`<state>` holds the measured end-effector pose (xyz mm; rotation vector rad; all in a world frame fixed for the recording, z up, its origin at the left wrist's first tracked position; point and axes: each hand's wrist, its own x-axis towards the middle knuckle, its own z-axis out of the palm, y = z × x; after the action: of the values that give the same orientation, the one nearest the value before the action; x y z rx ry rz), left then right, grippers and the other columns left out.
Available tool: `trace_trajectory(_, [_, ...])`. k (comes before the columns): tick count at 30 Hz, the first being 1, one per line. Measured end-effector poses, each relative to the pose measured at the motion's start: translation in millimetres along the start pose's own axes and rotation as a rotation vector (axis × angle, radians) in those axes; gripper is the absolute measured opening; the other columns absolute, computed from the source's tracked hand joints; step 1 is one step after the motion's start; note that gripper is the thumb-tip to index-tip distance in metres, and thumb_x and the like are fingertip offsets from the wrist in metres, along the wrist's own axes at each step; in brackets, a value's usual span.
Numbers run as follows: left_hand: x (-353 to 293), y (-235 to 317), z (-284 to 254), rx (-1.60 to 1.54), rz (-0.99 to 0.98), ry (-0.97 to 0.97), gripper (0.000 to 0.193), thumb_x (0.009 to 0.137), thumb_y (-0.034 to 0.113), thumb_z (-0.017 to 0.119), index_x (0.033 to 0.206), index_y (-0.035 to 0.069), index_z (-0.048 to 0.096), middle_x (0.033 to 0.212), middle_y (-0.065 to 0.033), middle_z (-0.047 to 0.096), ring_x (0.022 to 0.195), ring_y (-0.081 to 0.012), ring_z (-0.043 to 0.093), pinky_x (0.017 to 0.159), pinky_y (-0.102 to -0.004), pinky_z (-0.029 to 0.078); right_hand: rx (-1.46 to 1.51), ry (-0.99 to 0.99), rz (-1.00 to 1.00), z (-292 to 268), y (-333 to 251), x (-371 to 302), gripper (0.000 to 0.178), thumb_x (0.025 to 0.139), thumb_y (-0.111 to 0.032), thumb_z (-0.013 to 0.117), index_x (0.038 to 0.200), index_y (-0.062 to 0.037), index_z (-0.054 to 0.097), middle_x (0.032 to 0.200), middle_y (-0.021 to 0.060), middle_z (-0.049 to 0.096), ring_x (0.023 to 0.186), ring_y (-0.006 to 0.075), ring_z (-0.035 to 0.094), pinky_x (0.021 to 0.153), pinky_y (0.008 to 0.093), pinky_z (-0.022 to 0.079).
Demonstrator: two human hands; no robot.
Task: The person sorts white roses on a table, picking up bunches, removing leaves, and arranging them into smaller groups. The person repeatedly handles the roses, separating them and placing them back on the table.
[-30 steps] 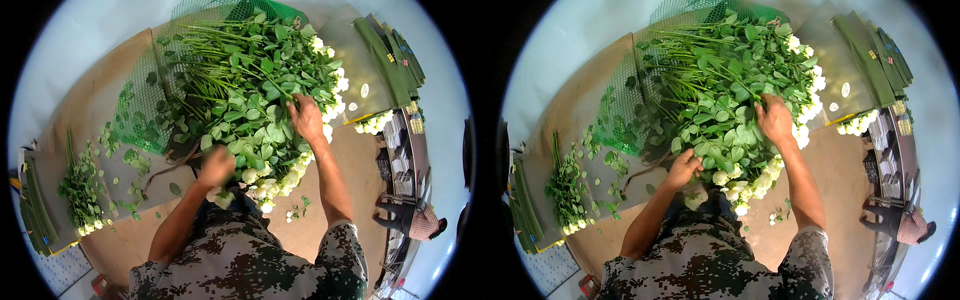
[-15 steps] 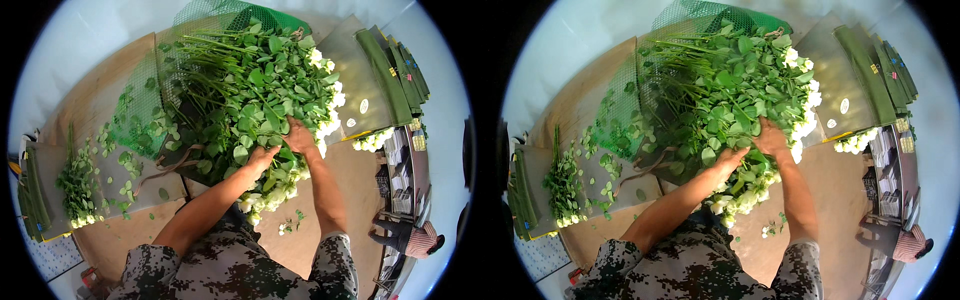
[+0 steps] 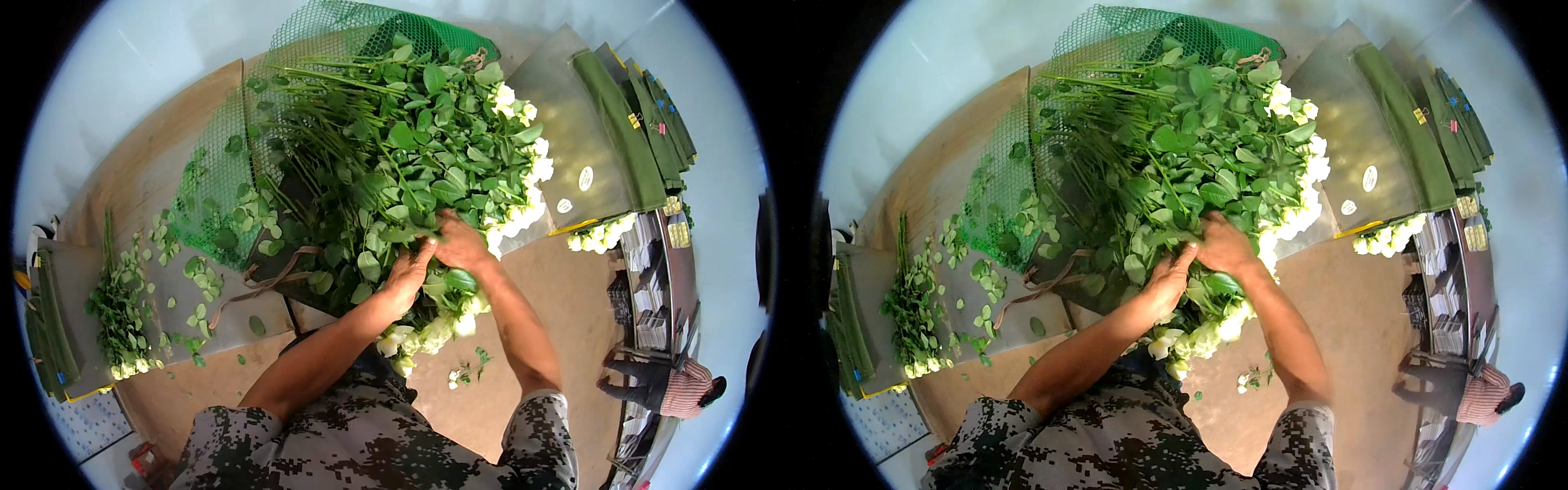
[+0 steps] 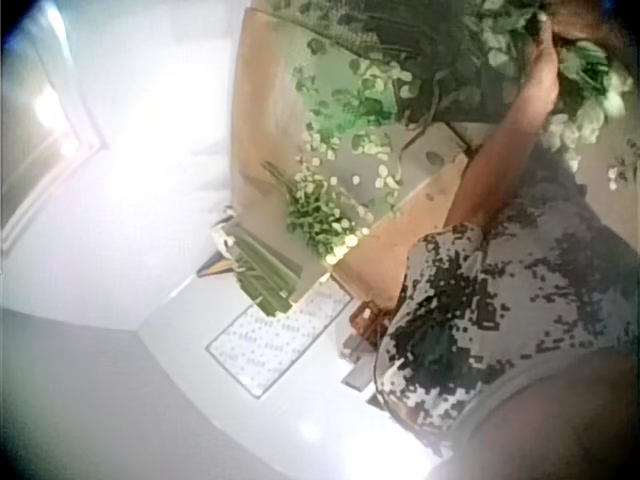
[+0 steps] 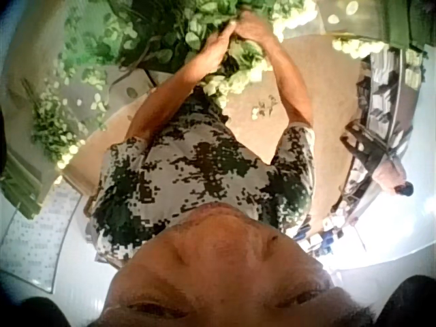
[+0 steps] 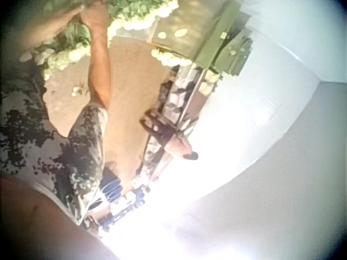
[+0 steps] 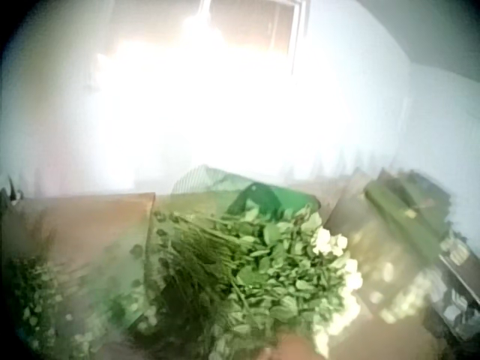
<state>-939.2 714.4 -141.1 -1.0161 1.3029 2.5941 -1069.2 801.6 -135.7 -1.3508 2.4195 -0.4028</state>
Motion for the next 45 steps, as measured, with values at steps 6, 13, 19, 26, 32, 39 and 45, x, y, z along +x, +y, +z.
trace_trajectory(6, [22,0,-4,-0.015,-0.017,-0.145,0.074,0.09,0.055,0.048,0.141,0.004,0.029,0.144,-0.0144,0.031,0.131,-0.0255,0.029,0.107,-0.0383,0.027,0.36,-0.099,0.265,-9,-24,3,0.051,0.087,-0.038,0.048,0.126,-0.0046,0.05,0.121,0.0262,0.053,0.112,0.04,0.051,0.095,0.0416,0.041])
trace_trajectory(13, [-74,62,16,0.205,0.17,-0.077,0.077,0.093,0.059,0.034,0.136,-0.005,0.032,0.137,-0.0221,0.038,0.127,-0.0293,0.035,0.106,-0.0345,0.028,0.513,-0.038,0.18,-104,-91,-34,0.037,0.087,-0.021,0.051,0.117,0.0005,0.052,0.105,0.0254,0.061,0.098,0.0397,0.058,0.085,0.0411,0.045])
trace_trajectory(19, [-131,72,-26,0.378,0.212,-0.131,0.063,0.096,0.048,0.03,0.135,-0.003,0.033,0.135,-0.025,0.039,0.126,-0.0346,0.038,0.104,-0.0371,0.029,0.542,-0.001,0.055,-103,-157,-50,0.029,0.082,-0.004,0.05,0.11,0.0027,0.051,0.092,0.0236,0.06,0.078,0.0275,0.055,0.075,0.0353,0.045])
trace_trajectory(26, [-182,93,-128,0.374,0.414,-0.331,0.046,0.098,0.033,0.034,0.131,0.001,0.039,0.129,-0.0213,0.044,0.121,-0.0332,0.041,0.102,-0.0376,0.032,0.167,0.231,0.163,-76,-301,-55,0.036,0.081,-0.002,0.048,0.116,0.0017,0.05,0.085,0.026,0.061,0.078,0.0392,0.062,0.069,0.0428,0.047])
trace_trajectory(32, [-204,138,-275,0.035,0.303,-0.208,0.059,0.091,0.047,0.05,0.129,0.002,0.046,0.128,-0.0119,0.049,0.115,-0.0203,0.044,0.099,-0.0336,0.034,0.523,0.39,0.235,13,-403,30,0.039,0.081,-0.014,0.051,0.117,0.0028,0.052,0.105,0.0236,0.062,0.096,0.0346,0.06,0.083,0.0403,0.047])
trace_trajectory(39, [-241,154,-494,0.208,0.304,0.08,0.042,0.084,0.021,0.067,0.118,0.001,0.053,0.113,-0.0069,0.058,0.102,-0.0165,0.055,0.086,-0.0293,0.043,0.999,0.018,0.198,130,-544,125,0.028,0.087,-0.017,0.05,0.102,0.0061,0.058,0.088,0.0193,0.064,0.079,0.0263,0.058,0.075,0.0374,0.044])
trace_trajectory(45, [-226,146,-595,0.535,0.024,0.342,0.067,0.081,0.03,0.07,0.131,-0.003,0.039,0.12,-0.0146,0.055,0.108,-0.0243,0.053,0.088,-0.0366,0.045,0.565,0.042,0.336,262,-531,178,0.049,0.083,-0.025,0.057,0.124,-0.0005,0.048,0.108,0.0253,0.06,0.1,0.0392,0.057,0.086,0.0431,0.045])
